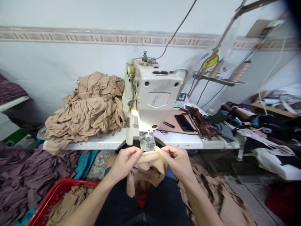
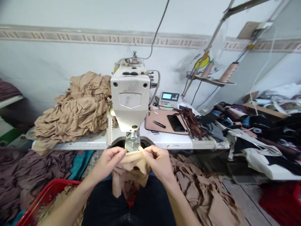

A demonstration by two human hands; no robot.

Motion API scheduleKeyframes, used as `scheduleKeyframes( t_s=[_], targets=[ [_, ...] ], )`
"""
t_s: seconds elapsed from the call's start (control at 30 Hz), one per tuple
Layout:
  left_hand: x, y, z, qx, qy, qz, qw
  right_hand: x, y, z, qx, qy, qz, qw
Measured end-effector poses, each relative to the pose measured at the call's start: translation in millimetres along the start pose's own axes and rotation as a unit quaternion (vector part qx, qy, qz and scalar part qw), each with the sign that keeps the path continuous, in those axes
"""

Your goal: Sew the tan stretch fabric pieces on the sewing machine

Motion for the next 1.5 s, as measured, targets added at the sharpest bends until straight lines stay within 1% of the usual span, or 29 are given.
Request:
scheduleKeyframes(
  t_s=[0.1,0.2,0.33,0.4,0.47,0.57,0.67,0.77,0.83,0.93,1.0,1.03,1.1,1.17,1.23,1.27,1.33,1.4,1.43,1.5],
  targets=[
    [-3,-7,-5.6,0.024,-0.005,-0.030,0.999,13,-8,2,-0.007,-0.054,0.044,0.998],
    [-4,-12,-12.6,0.067,-0.021,-0.054,0.996,17,-12,2,-0.007,-0.091,0.060,0.994],
    [3,-23,-22.3,0.139,-0.024,-0.036,0.989,24,-18,2,0.006,-0.118,0.077,0.990],
    [4,-29,-24.5,0.165,0.004,-0.021,0.986,27,-22,0,0.021,-0.118,0.078,0.990],
    [1,-33,-24.1,0.178,0.043,-0.015,0.983,31,-27,0,0.028,-0.115,0.074,0.990],
    [-3,-40,-20.3,0.174,0.083,-0.018,0.981,34,-35,-2,0.033,-0.114,0.062,0.991],
    [-4,-48,-17.1,0.162,0.097,-0.013,0.982,37,-41,-6,0.041,-0.111,0.054,0.991],
    [-3,-54,-14.8,0.153,0.112,-0.006,0.982,40,-43,-7,0.041,-0.111,0.054,0.992],
    [-7,-56,-12.0,0.149,0.137,-0.010,0.979,43,-41,-5,0.039,-0.114,0.053,0.991],
    [-17,-46,-11.4,0.167,0.168,-0.007,0.971,55,-32,2,0.030,-0.116,0.064,0.991],
    [-25,-32,-15.1,0.184,0.147,0.001,0.972,66,-22,7,0.027,-0.110,0.075,0.991],
    [-29,-25,-17.2,0.184,0.123,0.001,0.975,72,-16,7,0.035,-0.103,0.075,0.991],
    [-40,-13,-20.6,0.152,0.067,-0.015,0.986,78,-1,3,0.075,-0.080,0.059,0.992],
    [-53,-6,-25.4,0.096,0.022,-0.042,0.994,79,18,0,0.118,-0.060,0.041,0.990],
    [-62,-4,-37.0,0.060,0.007,-0.056,0.997,74,35,9,0.120,-0.066,0.026,0.990],
    [-63,-6,-46.4,0.063,0.008,-0.054,0.997,69,40,18,0.105,-0.076,0.016,0.991],
    [-63,-11,-69.3,0.109,0.009,-0.034,0.993,54,46,42,0.051,-0.094,0.000,0.994],
    [-60,-14,-86.7,0.167,-0.001,-0.008,0.986,40,46,69,-0.013,-0.117,0.009,0.993],
    [-58,-15,-90.4,0.188,-0.010,0.002,0.982,34,45,82,-0.046,-0.138,0.021,0.989],
    [-56,-14,-87.7,0.208,-0.028,0.009,0.978,22,42,102,-0.088,-0.194,0.044,0.976]
  ],
)
Point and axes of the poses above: each hand's wrist, its own y-axis away from the middle knuckle, its own z-axis out of the palm, x = y × z, the point moved 9 cm from there along -y, towards the middle knuckle, and after that the axes turned 11 degrees about y, right-handed, at the moved point
